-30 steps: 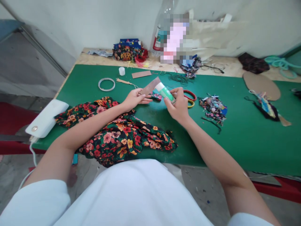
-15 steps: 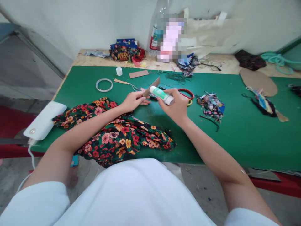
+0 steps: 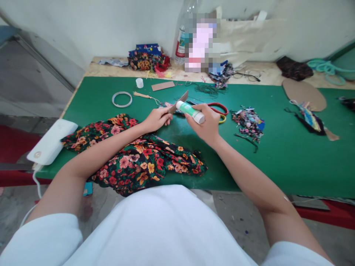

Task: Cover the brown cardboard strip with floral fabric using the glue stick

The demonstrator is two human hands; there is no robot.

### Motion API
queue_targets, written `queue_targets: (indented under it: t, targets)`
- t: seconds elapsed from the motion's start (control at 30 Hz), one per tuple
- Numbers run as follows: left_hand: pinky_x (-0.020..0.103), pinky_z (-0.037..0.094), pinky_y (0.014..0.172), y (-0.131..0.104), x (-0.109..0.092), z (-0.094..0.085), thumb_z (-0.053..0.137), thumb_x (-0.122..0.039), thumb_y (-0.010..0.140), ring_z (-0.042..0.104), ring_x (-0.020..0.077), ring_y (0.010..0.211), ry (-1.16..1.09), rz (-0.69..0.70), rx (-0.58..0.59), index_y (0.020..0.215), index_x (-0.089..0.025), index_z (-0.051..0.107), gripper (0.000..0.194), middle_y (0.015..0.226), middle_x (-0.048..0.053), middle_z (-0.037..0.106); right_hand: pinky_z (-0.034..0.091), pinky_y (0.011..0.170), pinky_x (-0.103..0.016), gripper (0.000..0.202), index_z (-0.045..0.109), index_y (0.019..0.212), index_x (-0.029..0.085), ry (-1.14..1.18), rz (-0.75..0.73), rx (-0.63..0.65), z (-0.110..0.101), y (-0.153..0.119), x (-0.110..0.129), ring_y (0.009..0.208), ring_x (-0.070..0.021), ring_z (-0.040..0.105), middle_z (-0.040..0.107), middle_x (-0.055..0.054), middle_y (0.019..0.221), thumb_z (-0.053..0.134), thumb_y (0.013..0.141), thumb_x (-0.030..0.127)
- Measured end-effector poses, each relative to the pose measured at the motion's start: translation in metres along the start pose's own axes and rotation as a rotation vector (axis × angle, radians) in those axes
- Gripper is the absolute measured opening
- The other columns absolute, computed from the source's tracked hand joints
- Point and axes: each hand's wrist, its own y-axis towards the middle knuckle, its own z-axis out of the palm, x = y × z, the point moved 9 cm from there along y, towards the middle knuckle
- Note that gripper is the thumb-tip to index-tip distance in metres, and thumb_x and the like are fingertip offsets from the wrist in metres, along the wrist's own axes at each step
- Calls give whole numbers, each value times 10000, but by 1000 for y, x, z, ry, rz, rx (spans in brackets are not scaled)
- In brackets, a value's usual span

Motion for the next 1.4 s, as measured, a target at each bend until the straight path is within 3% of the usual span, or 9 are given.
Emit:
queue_targets:
  t: [0.23,0.63,0.77,0.87,1.03,1.23,1.4]
  targets:
    - [208,417,637,-1,-3,0,525,-96,909,539,82,504,41,-21,6,716,-191,595,226,546,-62,606,549,700,-375,268,634,993,245,54,-58,11,-1,2,6,709,-220,671,727,-52,829,632,915,501]
    - [228,418,646,1,0,1,529,-73,883,548,98,515,20,-9,21,739,-192,616,206,570,-51,633,586,746,-382,270,642,1015,246,88,-121,79,7,-2,14,790,-232,732,776,-77,925,606,941,502]
    - [249,450,666,2,5,3,535,-35,837,576,114,528,-58,-30,35,786,-183,633,185,604,-26,669,606,795,-394,219,647,1053,246,111,-235,49,8,-7,28,910,-261,775,806,-106,1035,629,946,435]
    - [246,478,655,2,9,6,530,-9,780,622,126,556,-172,-60,54,859,-180,640,218,619,-31,693,613,810,-416,200,649,1059,261,86,-230,51,12,-8,28,934,-277,780,808,-107,1048,637,927,411]
    - [229,527,699,2,14,9,505,16,641,698,123,638,-227,-47,75,869,-174,672,341,661,-47,743,608,781,-397,180,652,1041,269,-21,-206,72,17,-10,28,887,-265,764,796,-98,1012,629,910,391]
    - [257,593,768,6,23,8,571,-33,637,758,148,724,-338,-30,65,878,-148,702,297,725,-30,782,527,630,-311,154,652,996,234,-184,-351,73,21,-15,41,718,-204,683,738,-77,860,585,953,365]
    - [284,639,858,6,25,7,600,-39,643,781,151,825,-368,-50,92,948,-123,725,340,847,-32,807,475,586,-264,144,631,943,204,-260,-498,-46,17,-19,51,643,-163,607,667,-43,774,565,966,330]
